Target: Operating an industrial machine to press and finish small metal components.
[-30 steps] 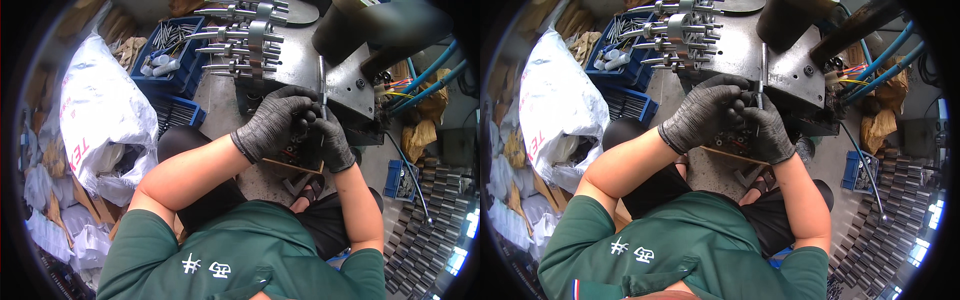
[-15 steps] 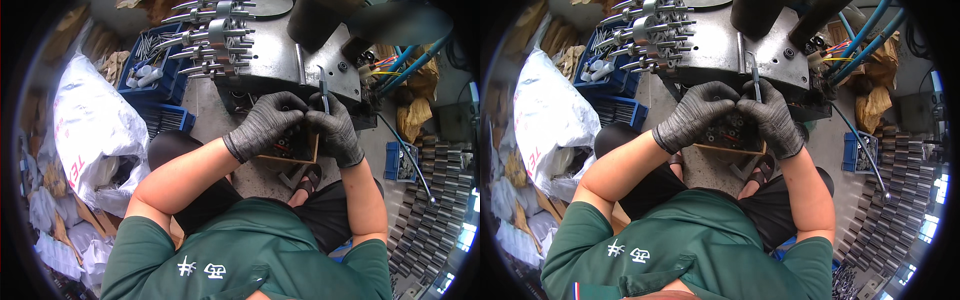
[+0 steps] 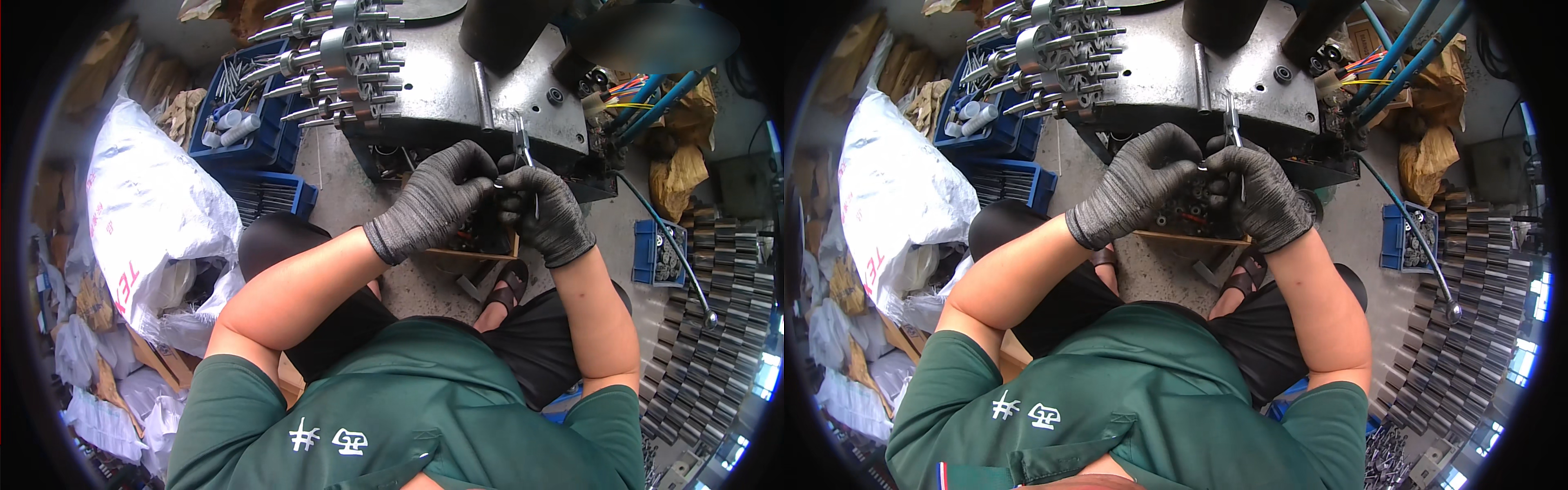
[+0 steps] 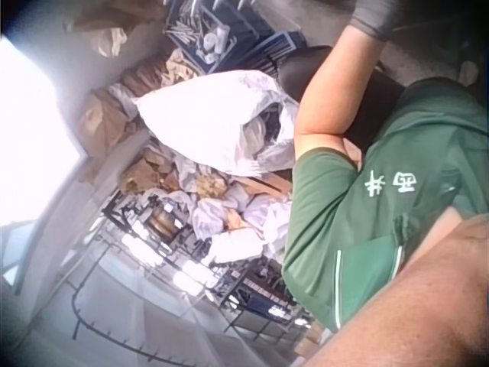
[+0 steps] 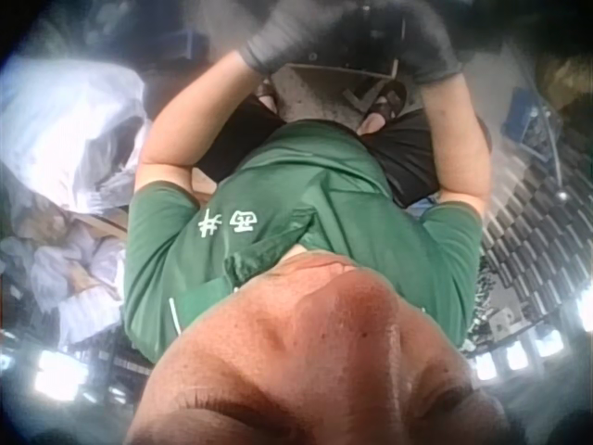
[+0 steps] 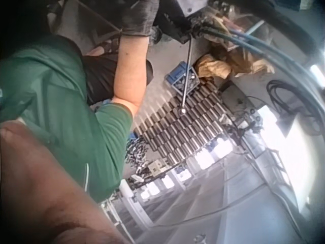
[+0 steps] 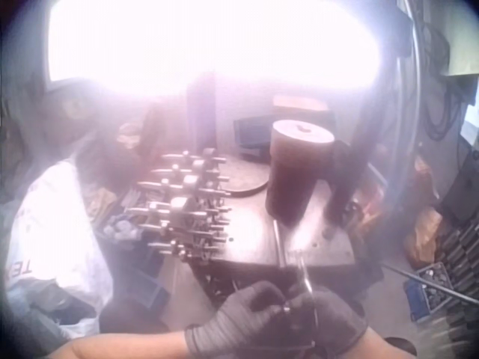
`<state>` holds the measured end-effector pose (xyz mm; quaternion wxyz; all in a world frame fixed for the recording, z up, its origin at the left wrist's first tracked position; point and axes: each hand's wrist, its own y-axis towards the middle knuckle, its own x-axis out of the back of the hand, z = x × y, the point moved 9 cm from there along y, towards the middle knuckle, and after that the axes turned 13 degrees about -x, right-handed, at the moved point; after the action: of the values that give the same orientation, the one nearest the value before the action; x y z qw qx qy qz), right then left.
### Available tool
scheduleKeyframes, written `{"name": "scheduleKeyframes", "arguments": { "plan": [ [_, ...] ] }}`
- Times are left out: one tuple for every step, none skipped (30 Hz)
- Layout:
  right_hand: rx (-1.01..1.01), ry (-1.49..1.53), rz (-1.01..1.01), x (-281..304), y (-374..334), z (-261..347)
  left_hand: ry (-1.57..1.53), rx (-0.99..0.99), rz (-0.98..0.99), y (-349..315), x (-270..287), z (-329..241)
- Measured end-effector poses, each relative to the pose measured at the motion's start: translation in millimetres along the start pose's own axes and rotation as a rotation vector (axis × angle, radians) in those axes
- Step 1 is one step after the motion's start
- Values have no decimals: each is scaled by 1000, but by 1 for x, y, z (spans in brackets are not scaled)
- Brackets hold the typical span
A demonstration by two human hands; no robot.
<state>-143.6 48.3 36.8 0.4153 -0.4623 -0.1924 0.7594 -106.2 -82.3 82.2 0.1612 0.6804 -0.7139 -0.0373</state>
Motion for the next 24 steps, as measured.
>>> {"name": "scheduleKeyframes", "arguments": {
  "plan": [
    [6,27,0,0,0,0,-39,35,-2,-1,-1,6],
    [6,27,0,0,0,-1,-79,70,-5,-2,-3,11],
    [11,29,0,-1,0,-1,-79,70,-5,-3,-3,11],
    [15,31,0,-1,0,-1,-59,56,-15,-3,-3,9],
    [14,31,1,-2,-1,-2,-40,41,-25,-4,-2,7],
    [17,24,4,-3,-2,-2,-40,42,-25,-3,-1,8],
    [20,16,7,-3,-3,-2,-88,73,-40,-3,0,13],
    [21,16,6,-3,-3,-2,-136,105,-55,-3,0,18],
    [47,7,11,-3,-5,0,-137,105,-53,-2,1,21],
    [72,-2,19,-4,-5,2,-397,275,-82,-7,-3,36],
    [71,-2,20,-4,-5,2,-657,445,-111,-15,-11,47],
    [113,-37,28,-7,-7,5,-656,445,-111,-16,-9,46],
    [155,-72,36,-10,-9,9,-743,468,-110,-17,-9,42],
    [154,-72,36,-11,-10,9,-830,490,-109,-18,-12,40],
    [204,-182,-22,-11,-12,13,-830,490,-110,-19,-13,49],
    [254,-291,-81,-11,-16,17,-649,291,-12,-10,-12,42],
    [255,-291,-81,-9,-14,17,-464,94,83,-4,-13,32],
    [309,-375,-100,-9,-12,20,-464,93,84,-5,-14,36],
    [362,-458,-121,-9,-12,23,-585,292,59,-9,-19,36],
    [362,-456,-123,-8,-13,23,-703,492,33,-17,-26,40],
    [314,-428,-120,-7,-14,21,-703,493,36,-17,-26,42],
    [264,-402,-111,-10,-15,19,-716,468,18,-16,-22,44],
    [264,-404,-107,-14,-19,22,-728,444,0,-14,-17,44],
    [312,-490,-51,-26,-26,28,-726,442,-4,-13,-13,45]
  ]
}}
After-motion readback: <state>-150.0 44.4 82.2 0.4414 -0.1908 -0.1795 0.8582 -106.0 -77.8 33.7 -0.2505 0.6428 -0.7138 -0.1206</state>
